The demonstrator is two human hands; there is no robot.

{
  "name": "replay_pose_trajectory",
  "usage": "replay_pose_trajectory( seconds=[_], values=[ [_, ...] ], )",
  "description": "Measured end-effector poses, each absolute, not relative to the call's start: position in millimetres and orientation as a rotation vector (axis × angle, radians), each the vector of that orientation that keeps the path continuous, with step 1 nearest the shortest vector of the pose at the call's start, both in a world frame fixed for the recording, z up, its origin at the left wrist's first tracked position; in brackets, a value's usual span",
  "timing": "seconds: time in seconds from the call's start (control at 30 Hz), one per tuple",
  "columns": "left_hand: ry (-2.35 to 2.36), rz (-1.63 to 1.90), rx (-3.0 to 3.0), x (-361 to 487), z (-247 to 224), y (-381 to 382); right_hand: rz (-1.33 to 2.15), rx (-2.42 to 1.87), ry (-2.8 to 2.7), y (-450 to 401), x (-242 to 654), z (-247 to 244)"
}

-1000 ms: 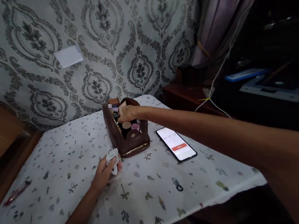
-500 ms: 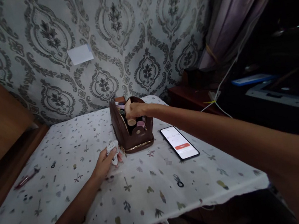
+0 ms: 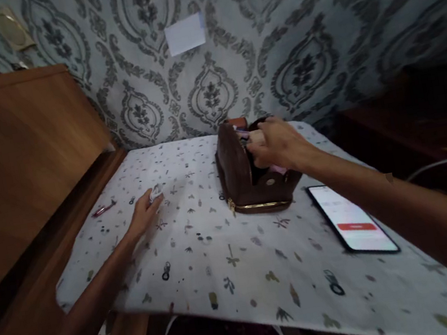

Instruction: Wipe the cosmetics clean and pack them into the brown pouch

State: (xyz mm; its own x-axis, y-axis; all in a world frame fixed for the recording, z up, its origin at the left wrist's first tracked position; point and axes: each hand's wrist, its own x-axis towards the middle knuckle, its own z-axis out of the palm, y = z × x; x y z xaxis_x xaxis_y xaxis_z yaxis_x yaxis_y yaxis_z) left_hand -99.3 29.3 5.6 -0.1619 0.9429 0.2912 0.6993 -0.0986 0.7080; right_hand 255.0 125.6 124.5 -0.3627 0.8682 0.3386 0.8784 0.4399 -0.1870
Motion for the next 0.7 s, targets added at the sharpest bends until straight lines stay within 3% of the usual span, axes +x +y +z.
replay_pose_trajectory(
  seconds=[0.2,0.33,0.53,0.7],
  values=[
    [2.653,0.58,1.939,-191.4,23.9,23.4,-0.139,-0.848,-2.008,39.0,223.0,99.8],
    [2.719,0.292,1.763,-229.1,29.6,16.2,0.098,-0.638,-2.114,5.4,196.8,67.2],
    [2.582,0.41,1.764,-228.5,32.4,10.9,0.655,-0.788,-2.14,0.4,172.4,24.4],
    [2.349,0.652,1.735,-165.6,33.3,18.4,1.218,-0.912,-1.888,6.6,156.2,1.1]
  ],
)
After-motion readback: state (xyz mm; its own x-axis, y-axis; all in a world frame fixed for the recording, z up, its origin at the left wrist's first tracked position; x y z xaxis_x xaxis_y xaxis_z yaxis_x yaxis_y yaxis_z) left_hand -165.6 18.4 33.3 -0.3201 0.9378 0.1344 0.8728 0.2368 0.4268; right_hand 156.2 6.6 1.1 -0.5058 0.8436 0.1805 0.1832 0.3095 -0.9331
